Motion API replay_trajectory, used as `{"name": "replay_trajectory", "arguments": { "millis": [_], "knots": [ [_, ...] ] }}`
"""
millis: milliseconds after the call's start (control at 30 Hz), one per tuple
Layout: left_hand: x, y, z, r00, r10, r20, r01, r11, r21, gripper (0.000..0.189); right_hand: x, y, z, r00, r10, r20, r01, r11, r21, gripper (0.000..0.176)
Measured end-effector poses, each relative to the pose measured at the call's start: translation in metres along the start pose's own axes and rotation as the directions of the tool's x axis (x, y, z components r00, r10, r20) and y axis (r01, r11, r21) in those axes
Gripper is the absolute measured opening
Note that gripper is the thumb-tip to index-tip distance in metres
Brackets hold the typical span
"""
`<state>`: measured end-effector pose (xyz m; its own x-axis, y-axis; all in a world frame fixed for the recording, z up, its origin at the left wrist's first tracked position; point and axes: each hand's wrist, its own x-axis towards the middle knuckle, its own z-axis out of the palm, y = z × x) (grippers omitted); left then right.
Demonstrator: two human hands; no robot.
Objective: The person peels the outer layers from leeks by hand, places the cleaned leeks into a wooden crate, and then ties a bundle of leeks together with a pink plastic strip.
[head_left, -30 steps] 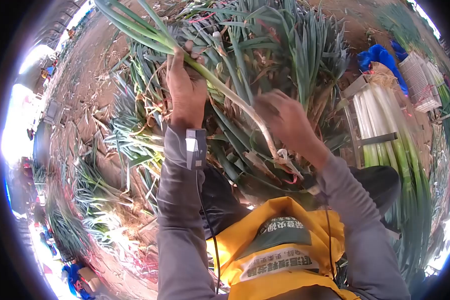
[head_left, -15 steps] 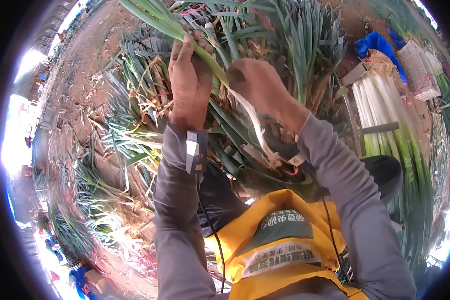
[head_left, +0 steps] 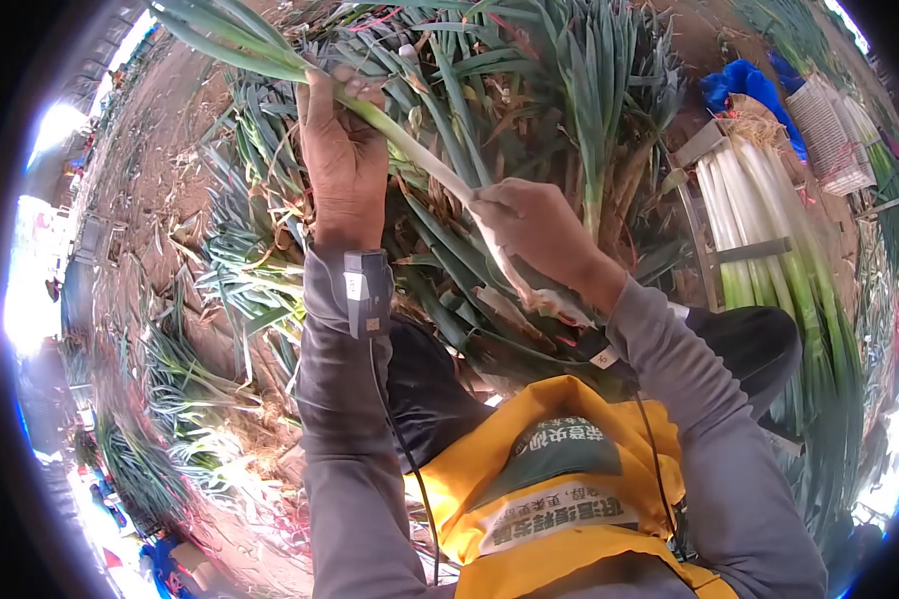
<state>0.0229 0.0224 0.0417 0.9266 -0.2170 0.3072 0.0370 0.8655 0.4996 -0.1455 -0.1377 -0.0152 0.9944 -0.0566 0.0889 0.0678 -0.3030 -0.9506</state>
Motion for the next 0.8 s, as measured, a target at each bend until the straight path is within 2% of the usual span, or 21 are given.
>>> {"name": "replay_trajectory", "arguments": {
  "millis": [100, 133, 267, 333, 367, 433, 567, 633, 700, 767, 800],
  "knots": [
    [0.003, 0.004, -0.005, 0.998, -0.001, 0.061, 0.001, 1.000, -0.008, 0.010, -0.002, -0.011, 0.003, 0.999, 0.030, 0.043, -0.030, 1.000, -0.004, 0.026],
    [0.003, 0.004, -0.005, 0.999, 0.016, 0.036, -0.016, 1.000, 0.020, 0.009, -0.001, -0.007, 0.004, 0.998, -0.028, 0.047, 0.028, 1.000, -0.004, 0.025],
    [0.003, 0.005, -0.009, 0.999, 0.040, 0.032, -0.041, 0.999, 0.029, 0.009, 0.006, 0.002, 0.015, 0.999, -0.044, 0.019, 0.045, 0.997, -0.059, 0.024],
    [0.003, 0.004, -0.010, 0.997, 0.067, 0.026, -0.069, 0.996, 0.060, 0.011, 0.009, 0.009, 0.023, 0.956, -0.260, -0.132, 0.217, 0.937, -0.275, 0.020],
    [0.003, 0.004, -0.010, 0.997, 0.068, 0.025, -0.069, 0.996, 0.060, 0.011, 0.009, 0.007, 0.023, 0.957, -0.260, -0.131, 0.217, 0.937, -0.274, 0.020],
    [0.004, 0.009, -0.012, 0.997, 0.072, -0.031, -0.070, 0.995, 0.074, 0.012, 0.008, 0.004, 0.024, 0.992, -0.075, -0.103, 0.064, 0.992, -0.112, 0.022],
    [0.007, 0.016, -0.021, 0.999, 0.024, 0.033, -0.025, 0.999, 0.043, 0.018, 0.008, -0.002, 0.015, 0.995, 0.025, -0.091, -0.024, 1.000, 0.017, 0.022],
    [0.003, 0.019, -0.020, 0.999, -0.015, 0.028, 0.014, 1.000, 0.010, 0.031, 0.003, -0.009, 0.006, 0.977, 0.215, 0.004, -0.209, 0.946, 0.248, 0.023],
    [0.006, 0.018, -0.031, 0.996, -0.062, 0.067, 0.063, 0.998, -0.016, 0.033, 0.001, -0.004, 0.007, 0.972, 0.233, 0.009, -0.228, 0.941, 0.249, 0.025],
    [0.007, 0.015, -0.036, 0.987, -0.116, 0.110, 0.122, 0.992, -0.042, 0.036, 0.000, 0.005, 0.013, 1.000, 0.020, -0.016, -0.018, 0.994, 0.109, 0.028],
    [0.006, 0.015, -0.036, 0.986, -0.142, 0.087, 0.148, 0.987, -0.064, 0.037, -0.004, -0.001, 0.010, 0.991, 0.132, 0.025, -0.134, 0.978, 0.157, 0.028]
  ]
}}
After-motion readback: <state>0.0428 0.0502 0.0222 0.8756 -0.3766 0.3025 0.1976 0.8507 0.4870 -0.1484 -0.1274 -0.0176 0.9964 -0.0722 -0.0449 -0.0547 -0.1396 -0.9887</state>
